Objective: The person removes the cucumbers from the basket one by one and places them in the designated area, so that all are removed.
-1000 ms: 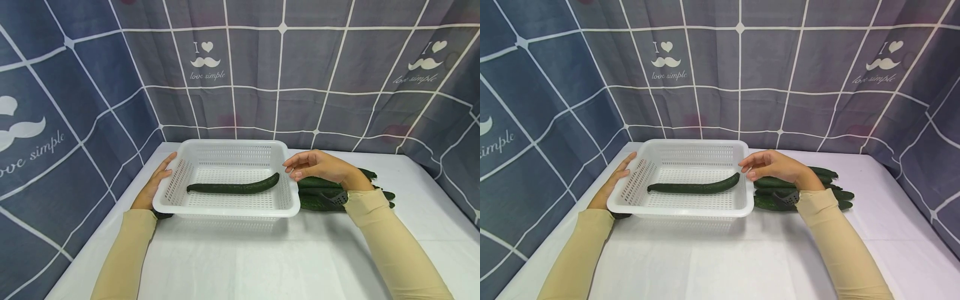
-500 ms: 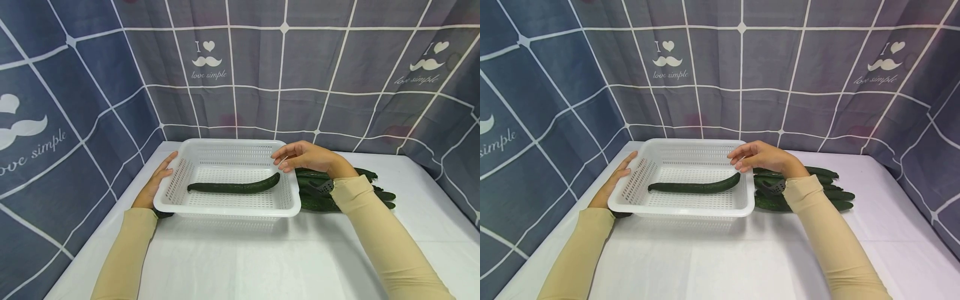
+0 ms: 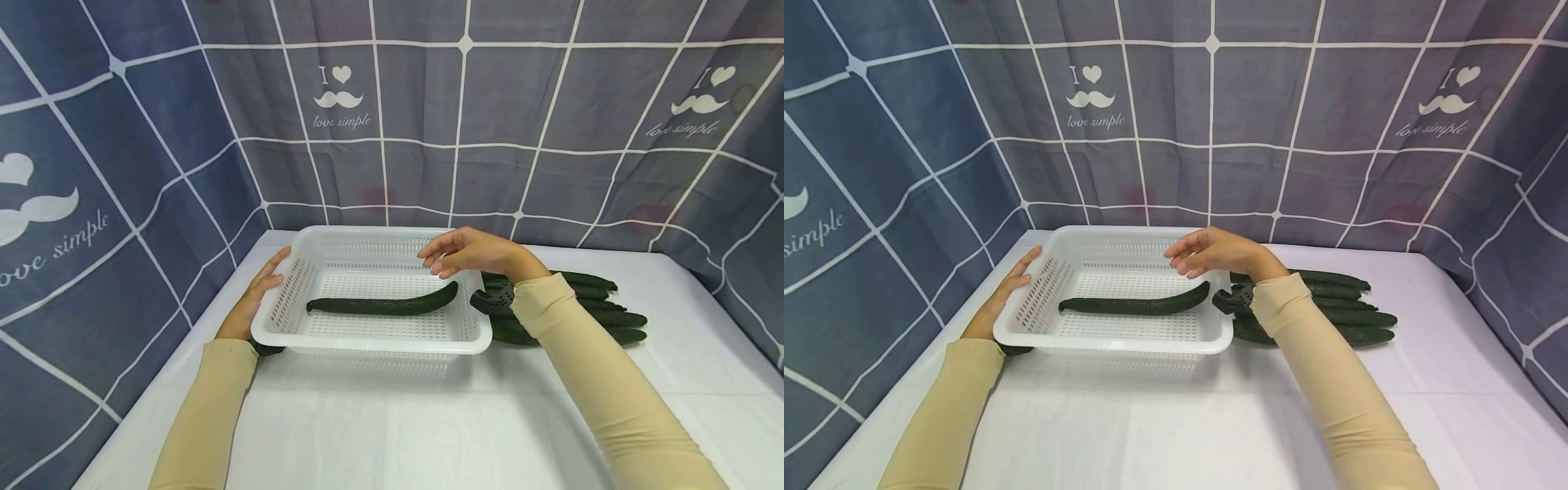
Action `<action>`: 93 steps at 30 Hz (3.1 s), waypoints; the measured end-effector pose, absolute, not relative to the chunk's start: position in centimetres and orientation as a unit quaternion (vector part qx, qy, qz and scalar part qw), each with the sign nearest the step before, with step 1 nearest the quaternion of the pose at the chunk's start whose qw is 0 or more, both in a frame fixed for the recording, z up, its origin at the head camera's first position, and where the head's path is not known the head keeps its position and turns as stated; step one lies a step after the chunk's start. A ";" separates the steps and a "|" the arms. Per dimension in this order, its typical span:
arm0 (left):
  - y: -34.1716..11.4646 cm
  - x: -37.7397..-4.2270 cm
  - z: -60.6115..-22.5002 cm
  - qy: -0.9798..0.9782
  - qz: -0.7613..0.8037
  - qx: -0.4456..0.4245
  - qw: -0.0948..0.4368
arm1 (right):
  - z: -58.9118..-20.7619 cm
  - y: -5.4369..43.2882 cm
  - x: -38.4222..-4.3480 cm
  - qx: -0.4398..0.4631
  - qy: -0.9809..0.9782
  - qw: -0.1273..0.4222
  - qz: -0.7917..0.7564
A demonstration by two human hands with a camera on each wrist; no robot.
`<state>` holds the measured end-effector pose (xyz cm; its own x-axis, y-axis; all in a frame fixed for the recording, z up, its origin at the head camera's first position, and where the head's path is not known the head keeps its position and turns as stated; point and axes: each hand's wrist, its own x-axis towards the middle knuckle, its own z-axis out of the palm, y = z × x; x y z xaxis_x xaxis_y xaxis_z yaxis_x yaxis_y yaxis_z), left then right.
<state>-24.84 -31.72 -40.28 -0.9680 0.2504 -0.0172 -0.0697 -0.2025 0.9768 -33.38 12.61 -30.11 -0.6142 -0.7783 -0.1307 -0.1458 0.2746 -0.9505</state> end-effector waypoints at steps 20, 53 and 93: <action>-31.9 -25.0 -40.4 0.624 0.772 0.071 0.099 | -31.8 8.9 -35.1 -0.306 0.769 0.308 -0.469; -32.1 -25.3 -40.8 0.613 0.780 0.092 0.091 | -32.3 4.4 -35.0 -0.298 0.800 0.347 -0.389; -32.1 -25.3 -40.8 0.615 0.778 0.088 0.092 | -35.7 3.1 -34.6 -0.288 0.863 0.343 -0.233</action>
<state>-25.30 -32.08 -40.82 -0.9676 0.2513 0.0241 -0.0349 -0.2275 0.9731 -34.58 3.14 -35.67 -0.5987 -0.6570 -0.4582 -0.3375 0.7257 -0.5995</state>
